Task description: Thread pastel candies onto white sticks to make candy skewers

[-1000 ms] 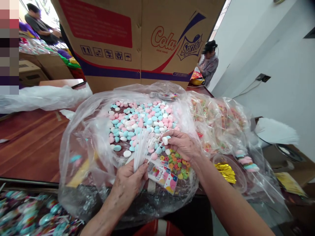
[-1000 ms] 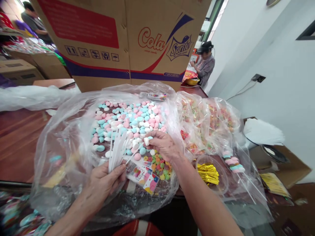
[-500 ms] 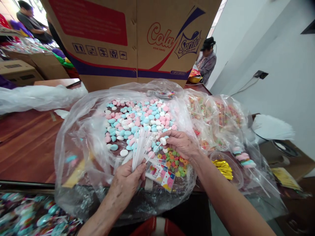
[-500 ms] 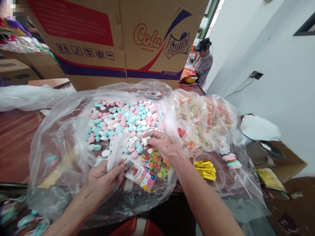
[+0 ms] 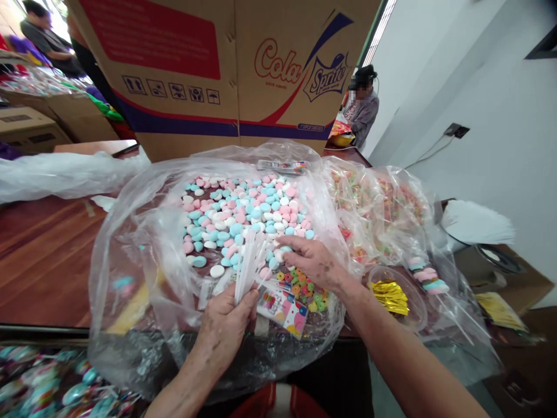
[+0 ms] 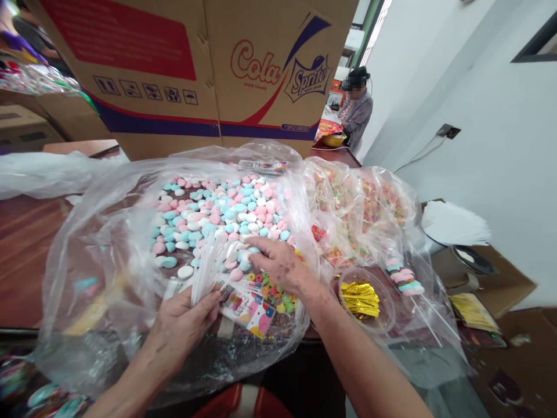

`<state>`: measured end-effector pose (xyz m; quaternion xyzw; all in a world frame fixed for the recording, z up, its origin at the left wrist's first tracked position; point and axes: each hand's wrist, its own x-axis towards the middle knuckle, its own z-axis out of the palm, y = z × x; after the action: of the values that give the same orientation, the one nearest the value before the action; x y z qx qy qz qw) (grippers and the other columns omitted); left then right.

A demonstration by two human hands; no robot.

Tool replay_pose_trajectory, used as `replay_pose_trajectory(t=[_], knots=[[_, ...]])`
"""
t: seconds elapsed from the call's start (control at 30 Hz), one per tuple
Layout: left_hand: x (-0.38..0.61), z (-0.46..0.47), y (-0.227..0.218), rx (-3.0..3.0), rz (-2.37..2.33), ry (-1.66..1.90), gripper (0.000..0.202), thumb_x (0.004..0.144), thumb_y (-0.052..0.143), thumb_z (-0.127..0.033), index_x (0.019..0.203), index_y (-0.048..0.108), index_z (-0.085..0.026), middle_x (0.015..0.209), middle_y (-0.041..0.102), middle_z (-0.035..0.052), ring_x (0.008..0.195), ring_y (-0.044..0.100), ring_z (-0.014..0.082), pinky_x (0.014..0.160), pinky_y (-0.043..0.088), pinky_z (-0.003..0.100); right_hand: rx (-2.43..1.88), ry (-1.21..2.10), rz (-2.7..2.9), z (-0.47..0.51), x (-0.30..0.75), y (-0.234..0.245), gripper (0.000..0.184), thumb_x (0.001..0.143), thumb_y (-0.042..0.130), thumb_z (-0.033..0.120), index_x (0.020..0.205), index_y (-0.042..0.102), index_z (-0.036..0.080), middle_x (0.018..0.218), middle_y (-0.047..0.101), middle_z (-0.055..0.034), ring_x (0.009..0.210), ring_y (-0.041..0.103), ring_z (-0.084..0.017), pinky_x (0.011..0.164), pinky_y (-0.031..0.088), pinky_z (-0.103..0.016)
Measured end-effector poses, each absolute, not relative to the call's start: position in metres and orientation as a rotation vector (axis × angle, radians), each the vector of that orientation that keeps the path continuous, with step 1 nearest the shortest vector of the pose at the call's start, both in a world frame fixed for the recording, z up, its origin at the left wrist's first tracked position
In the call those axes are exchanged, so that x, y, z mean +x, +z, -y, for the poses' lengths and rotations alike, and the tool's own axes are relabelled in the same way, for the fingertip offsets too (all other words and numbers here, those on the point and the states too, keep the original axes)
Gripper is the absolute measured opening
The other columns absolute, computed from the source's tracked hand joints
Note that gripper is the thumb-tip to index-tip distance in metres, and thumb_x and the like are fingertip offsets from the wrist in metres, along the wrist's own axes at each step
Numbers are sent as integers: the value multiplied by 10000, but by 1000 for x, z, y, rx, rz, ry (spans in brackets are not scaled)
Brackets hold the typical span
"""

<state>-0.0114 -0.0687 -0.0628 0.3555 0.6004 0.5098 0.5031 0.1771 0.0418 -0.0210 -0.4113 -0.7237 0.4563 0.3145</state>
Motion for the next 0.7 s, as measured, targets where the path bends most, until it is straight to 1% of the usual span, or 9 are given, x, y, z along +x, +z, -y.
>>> replay_pose_trajectory(t=[0.07, 0.13, 0.2, 0.3, 0.37, 0.47, 0.53, 0.7], knots=[[-10, 69, -63, 889, -1444, 1231, 339, 730, 731, -410, 529, 569, -190, 473, 513, -25, 443, 425, 123, 419, 309, 232, -1064, 1250, 1735, -41, 177, -25, 301, 818, 605, 280, 1111, 659, 238, 921, 709, 13, 739, 627, -140, 671, 478, -257], [-10, 69, -63, 911, -1447, 1234, 338, 735, 724, -410, 531, 567, -192, 477, 517, -21, 449, 432, 126, 420, 313, 235, -1048, 1288, 1620, -41, 178, -27, 245, 814, 617, 295, 1044, 656, 222, 815, 671, 28, 668, 595, -121, 606, 450, -232], [-10, 69, -64, 934, -1460, 1232, 340, 738, 721, -410, 527, 566, -194, 478, 522, -17, 448, 430, 126, 416, 309, 236, -1045, 1290, 1628, -39, 179, -26, 214, 813, 618, 293, 1004, 670, 211, 774, 649, 33, 675, 589, -118, 620, 447, -228], [-10, 69, -67, 972, -1480, 1212, 352, 758, 705, -422, 528, 567, -193, 481, 530, -14, 439, 413, 120, 408, 291, 233, -1032, 1260, 1723, -34, 179, -23, 241, 856, 552, 283, 1036, 694, 209, 776, 653, 27, 717, 600, -124, 681, 465, -244], [-11, 69, -69, 1000, -1495, 1202, 370, 784, 683, -441, 537, 564, -192, 481, 526, -18, 435, 403, 114, 409, 283, 228, -1031, 1251, 1710, -31, 178, -24, 259, 860, 542, 277, 1053, 703, 213, 799, 667, 20, 743, 616, -131, 712, 480, -254], [-11, 70, -69, 1029, -1509, 1188, 389, 810, 661, -458, 548, 554, -190, 480, 517, -25, 434, 391, 108, 414, 275, 222, -1062, 1294, 1532, -29, 178, -29, 287, 839, 594, 299, 1102, 684, 227, 864, 698, 7, 761, 650, -143, 707, 503, -261], [-10, 70, -69, 1022, -1507, 1183, 387, 811, 661, -460, 558, 555, -188, 484, 514, -26, 437, 386, 108, 416, 268, 222, -1056, 1319, 1451, -29, 178, -32, 297, 820, 633, 310, 1103, 682, 232, 879, 708, 4, 763, 661, -147, 703, 511, -263], [-7, 70, -69, 1004, -1469, 1194, 376, 820, 658, -455, 578, 551, -187, 497, 485, -28, 476, 402, 118, 443, 286, 225, -1060, 1302, 1493, -28, 178, -33, 244, 774, 681, 298, 997, 744, 223, 852, 720, 6, 771, 652, -151, 748, 517, -288]])
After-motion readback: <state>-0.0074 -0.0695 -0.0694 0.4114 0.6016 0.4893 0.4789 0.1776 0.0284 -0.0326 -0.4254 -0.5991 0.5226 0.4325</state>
